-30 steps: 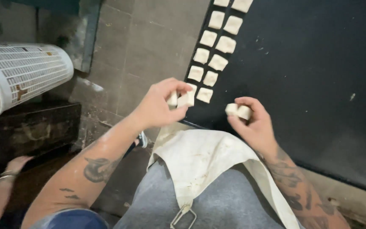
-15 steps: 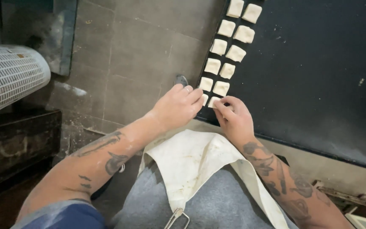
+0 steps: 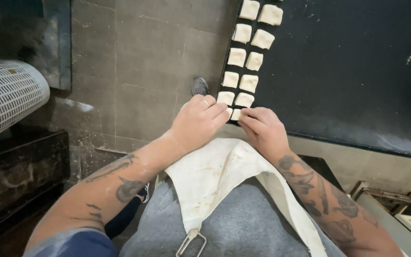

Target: Organizing small pre-cut dough squares onto a baking tray in a grid pattern.

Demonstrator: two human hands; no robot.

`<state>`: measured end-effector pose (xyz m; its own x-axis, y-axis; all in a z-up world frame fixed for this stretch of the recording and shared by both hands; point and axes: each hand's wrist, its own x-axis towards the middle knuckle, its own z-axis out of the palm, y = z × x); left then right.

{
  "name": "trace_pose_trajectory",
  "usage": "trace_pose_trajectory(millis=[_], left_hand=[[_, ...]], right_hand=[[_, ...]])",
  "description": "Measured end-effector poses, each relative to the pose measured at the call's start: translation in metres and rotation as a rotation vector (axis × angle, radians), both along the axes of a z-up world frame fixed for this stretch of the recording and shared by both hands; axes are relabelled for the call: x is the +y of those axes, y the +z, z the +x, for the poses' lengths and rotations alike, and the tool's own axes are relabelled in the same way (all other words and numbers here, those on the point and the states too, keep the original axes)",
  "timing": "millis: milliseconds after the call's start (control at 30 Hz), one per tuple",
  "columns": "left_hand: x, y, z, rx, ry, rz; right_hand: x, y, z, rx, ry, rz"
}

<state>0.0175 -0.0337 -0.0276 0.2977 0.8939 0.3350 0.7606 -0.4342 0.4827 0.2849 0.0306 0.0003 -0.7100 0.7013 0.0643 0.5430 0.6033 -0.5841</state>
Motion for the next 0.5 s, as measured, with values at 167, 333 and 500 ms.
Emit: trace_pose_trajectory(millis=[167,333,500], left_hand=[[-0.007,0.005,0.001,0.075,0.002,0.091],[0.012,0.037,-0.008,-0.502,0.48,-0.85],[0.021,0.023,-0.007,-0.757,0.544,-1.164]], right_hand=[[-0.005,0.007,-0.001,-0.032,0.0,0.07],[0.002,0.007,-0.01,-0.003,-0.087,-0.055],[0.011,0.003,-0.012,-0.003,-0.149,-0.113]])
